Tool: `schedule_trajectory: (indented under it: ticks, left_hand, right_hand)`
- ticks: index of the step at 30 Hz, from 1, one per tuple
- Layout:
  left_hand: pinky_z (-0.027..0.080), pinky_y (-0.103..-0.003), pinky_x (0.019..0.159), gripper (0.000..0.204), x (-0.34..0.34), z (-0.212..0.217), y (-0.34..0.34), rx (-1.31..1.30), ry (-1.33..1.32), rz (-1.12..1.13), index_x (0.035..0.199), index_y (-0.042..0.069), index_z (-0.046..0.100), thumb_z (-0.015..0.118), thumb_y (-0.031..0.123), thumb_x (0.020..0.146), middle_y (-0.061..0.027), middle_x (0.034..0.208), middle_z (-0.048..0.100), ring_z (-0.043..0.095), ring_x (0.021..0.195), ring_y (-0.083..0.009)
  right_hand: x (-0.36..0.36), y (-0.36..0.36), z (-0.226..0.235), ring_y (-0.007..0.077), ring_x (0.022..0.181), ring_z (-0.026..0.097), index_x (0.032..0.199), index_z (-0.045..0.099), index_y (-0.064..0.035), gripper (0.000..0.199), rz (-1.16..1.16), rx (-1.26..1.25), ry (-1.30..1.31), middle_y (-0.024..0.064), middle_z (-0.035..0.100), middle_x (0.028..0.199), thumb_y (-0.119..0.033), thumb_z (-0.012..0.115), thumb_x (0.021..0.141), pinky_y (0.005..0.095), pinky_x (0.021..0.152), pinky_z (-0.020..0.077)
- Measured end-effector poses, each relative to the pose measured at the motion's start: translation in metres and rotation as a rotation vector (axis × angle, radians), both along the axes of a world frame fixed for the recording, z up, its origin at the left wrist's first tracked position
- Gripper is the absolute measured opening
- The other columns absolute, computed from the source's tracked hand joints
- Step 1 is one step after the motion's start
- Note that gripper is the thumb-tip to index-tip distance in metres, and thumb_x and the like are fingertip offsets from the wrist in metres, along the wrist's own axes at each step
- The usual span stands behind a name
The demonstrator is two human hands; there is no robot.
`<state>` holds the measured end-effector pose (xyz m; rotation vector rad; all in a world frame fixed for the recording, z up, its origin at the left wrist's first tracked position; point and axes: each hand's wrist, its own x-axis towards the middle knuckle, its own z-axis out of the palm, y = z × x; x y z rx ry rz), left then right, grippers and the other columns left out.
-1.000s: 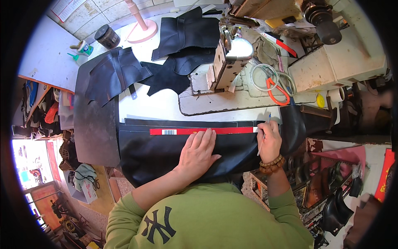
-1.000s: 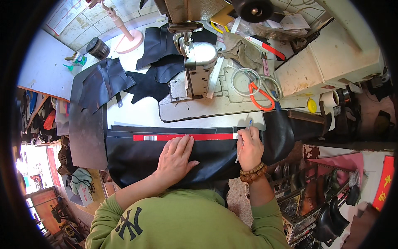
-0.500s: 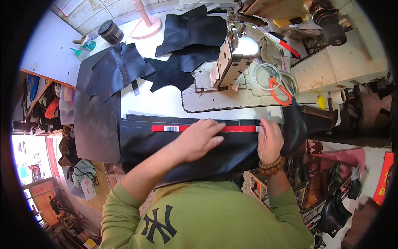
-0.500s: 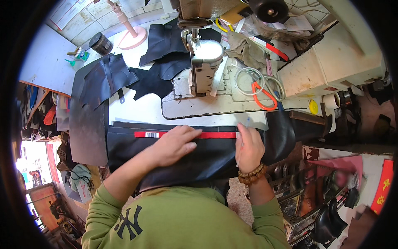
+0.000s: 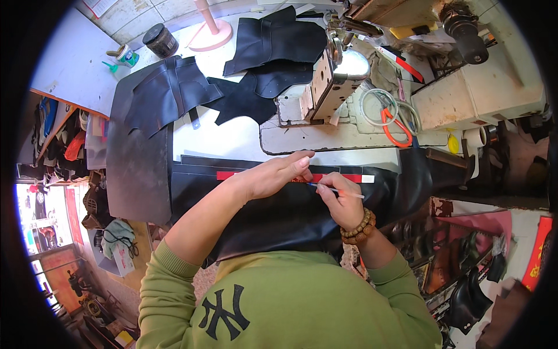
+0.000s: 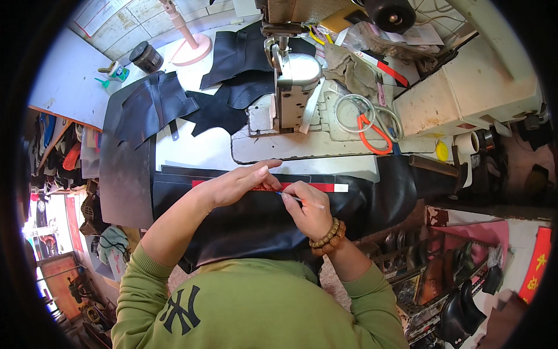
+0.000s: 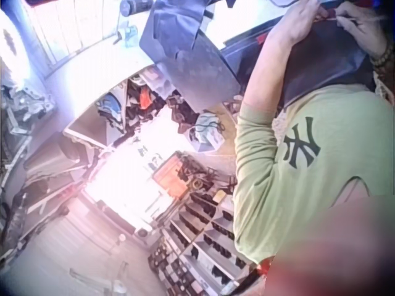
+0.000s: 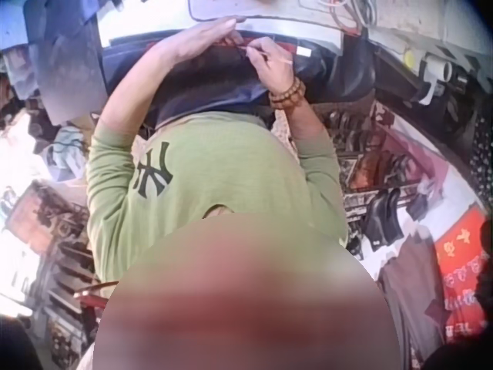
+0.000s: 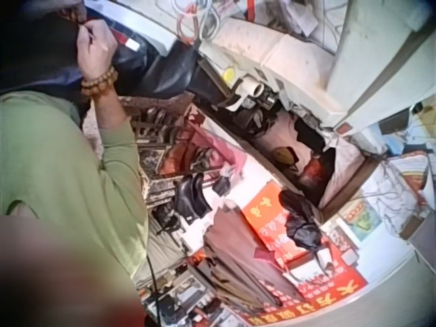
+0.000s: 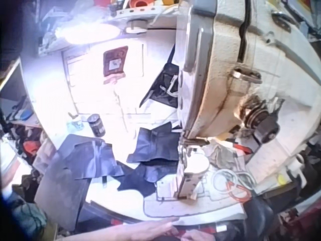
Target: The person measures and marks a large black leather sheet on a worktable using a red ruler and a white marking pen. They repeatedly reposition the ruler and draw straight lines across the leather surface.
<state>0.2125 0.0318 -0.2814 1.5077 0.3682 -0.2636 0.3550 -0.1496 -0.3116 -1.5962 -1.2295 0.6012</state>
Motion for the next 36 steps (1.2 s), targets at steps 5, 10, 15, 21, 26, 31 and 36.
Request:
schedule_trajectory:
  ticks: [5,10,15,21,26,31,36]
  left_hand:
    - [0.038,-0.035,0.109,0.074,0.001,-0.001,-0.002,0.010,-0.014,-0.003,0.154,0.000,0.028,0.028,0.057,0.106,-0.0126,0.122,0.062,0.055,0.118,-0.0214]
    - [0.039,-0.035,0.107,0.071,0.001,-0.001,-0.003,0.036,-0.018,-0.002,0.153,0.000,0.031,0.029,0.054,0.106,-0.0113,0.121,0.062,0.055,0.117,-0.0208]
    - [0.043,-0.036,0.103,0.053,0.010,0.002,-0.010,0.420,-0.029,-0.105,0.146,0.005,0.044,0.042,0.040,0.105,-0.0143,0.122,0.063,0.057,0.118,-0.0270]
    - [0.050,-0.041,0.087,0.039,0.024,0.004,-0.048,1.028,-0.087,-0.253,0.137,0.020,0.056,0.055,0.026,0.098,-0.0113,0.105,0.060,0.060,0.100,-0.0286]
    - [0.047,-0.036,0.075,0.052,0.038,0.000,-0.076,1.374,-0.054,-0.343,0.145,0.028,0.049,0.057,0.023,0.094,-0.0070,0.099,0.060,0.059,0.092,-0.0238]
    - [0.042,-0.033,0.072,0.061,0.048,-0.002,-0.085,1.469,0.012,-0.434,0.151,0.033,0.042,0.054,0.020,0.093,-0.0056,0.096,0.059,0.058,0.087,-0.0210]
    - [0.038,-0.032,0.072,0.063,0.057,-0.002,-0.094,1.531,0.089,-0.520,0.155,0.034,0.034,0.051,0.021,0.096,-0.0050,0.093,0.059,0.057,0.085,-0.0195]
  right_hand:
    - [-0.001,0.001,0.000,0.0217,0.072,0.063,0.091,0.062,-0.0003,0.006,-0.001,-0.040,-0.004,0.0104,0.065,0.080,-0.006,0.063,0.091,0.0310,0.067,0.0492]
    - [0.002,0.001,0.004,0.0310,0.068,0.064,0.086,0.062,-0.0032,0.005,-0.070,-0.016,-0.155,0.0127,0.064,0.076,-0.007,0.065,0.087,0.0371,0.062,0.0501]
    - [0.031,-0.016,0.006,0.0315,0.066,0.063,0.082,0.061,-0.0029,0.009,-0.184,-0.092,-0.159,0.0139,0.061,0.072,-0.009,0.064,0.088,0.0375,0.061,0.0491]
    - [0.060,-0.036,0.001,0.0117,0.061,0.053,0.081,0.057,0.0004,0.010,-0.209,-0.097,-0.164,0.0046,0.056,0.067,-0.004,0.057,0.091,0.0271,0.058,0.0430]
    - [0.071,-0.043,0.003,0.0247,0.060,0.059,0.082,0.058,0.0004,0.008,-0.244,-0.097,-0.162,0.0127,0.059,0.069,-0.003,0.059,0.088,0.0331,0.058,0.0455]
    - [0.074,-0.043,0.002,0.0246,0.060,0.059,0.081,0.057,0.0004,0.009,-0.246,-0.066,-0.189,0.0124,0.058,0.068,-0.003,0.058,0.089,0.0333,0.058,0.0459]
    - [0.074,-0.043,0.002,0.0253,0.059,0.059,0.080,0.056,0.0002,0.010,-0.260,-0.065,-0.193,0.0122,0.058,0.068,-0.003,0.057,0.090,0.0338,0.057,0.0461]
